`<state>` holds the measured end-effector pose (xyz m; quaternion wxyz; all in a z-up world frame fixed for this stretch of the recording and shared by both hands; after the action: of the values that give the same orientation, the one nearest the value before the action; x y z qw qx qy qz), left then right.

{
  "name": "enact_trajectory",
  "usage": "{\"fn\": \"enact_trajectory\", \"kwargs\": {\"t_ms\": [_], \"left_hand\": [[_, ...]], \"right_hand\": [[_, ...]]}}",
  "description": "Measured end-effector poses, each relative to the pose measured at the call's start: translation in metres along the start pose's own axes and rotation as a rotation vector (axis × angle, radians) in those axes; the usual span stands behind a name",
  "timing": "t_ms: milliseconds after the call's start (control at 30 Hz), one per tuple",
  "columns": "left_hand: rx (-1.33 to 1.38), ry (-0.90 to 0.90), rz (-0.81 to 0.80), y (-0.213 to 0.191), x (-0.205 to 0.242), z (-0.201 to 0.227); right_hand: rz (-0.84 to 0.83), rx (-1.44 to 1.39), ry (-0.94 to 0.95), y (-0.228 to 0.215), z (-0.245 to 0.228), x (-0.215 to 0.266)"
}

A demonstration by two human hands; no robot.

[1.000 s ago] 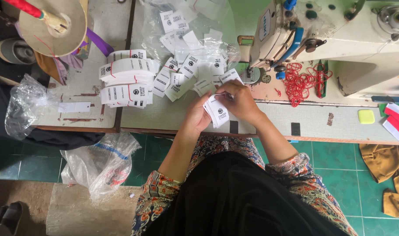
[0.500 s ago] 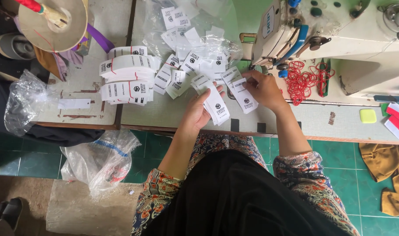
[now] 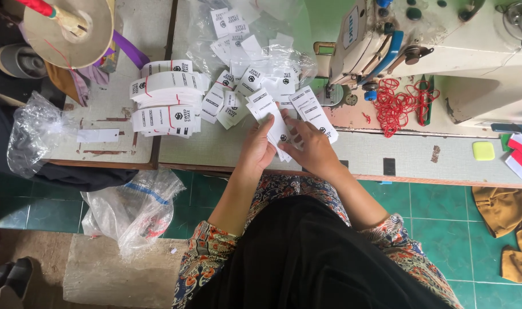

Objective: Sorting and stacking clothing labels on a sewing machine workbench

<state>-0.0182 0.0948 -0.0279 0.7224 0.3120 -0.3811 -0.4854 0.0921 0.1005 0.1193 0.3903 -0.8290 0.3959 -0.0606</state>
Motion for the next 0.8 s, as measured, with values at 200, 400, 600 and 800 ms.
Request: {"fn": "enact_trajectory", "kwargs": {"t_ms": [200,400,600,800], "left_hand": [[-0.078,0.082,0.027,0.013,0.01,0.01],[-0.184,0.036,0.022,-0.023,-0.012,-0.022],[-0.224,0.014,-0.028,0.001,0.003,-0.012],[-0.226,-0.016,-0.006,0.008,0.007,-0.009]], "right_hand": [[-0.029,0.073,0.036,0.002,-0.011,-0.003],[0.09,-0.064,-0.08,-0.012,0.017,-0.037],[0.061,-0.193,-0.141,-0.014,0.025,-0.068],[0.114,-0.196,-0.166,-0.014,0.026,-0.066]]}}
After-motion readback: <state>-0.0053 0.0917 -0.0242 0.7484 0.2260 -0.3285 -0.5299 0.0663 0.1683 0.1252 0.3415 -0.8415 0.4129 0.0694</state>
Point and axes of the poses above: each hand's wrist, its own x-axis away from the middle knuckle, its own y-axis out of the palm, z = x × y, the point moved 10 cm from there along -x, towards the middle knuckle, and after that the axes turned 1 degree about -z, right-handed, at the moved point
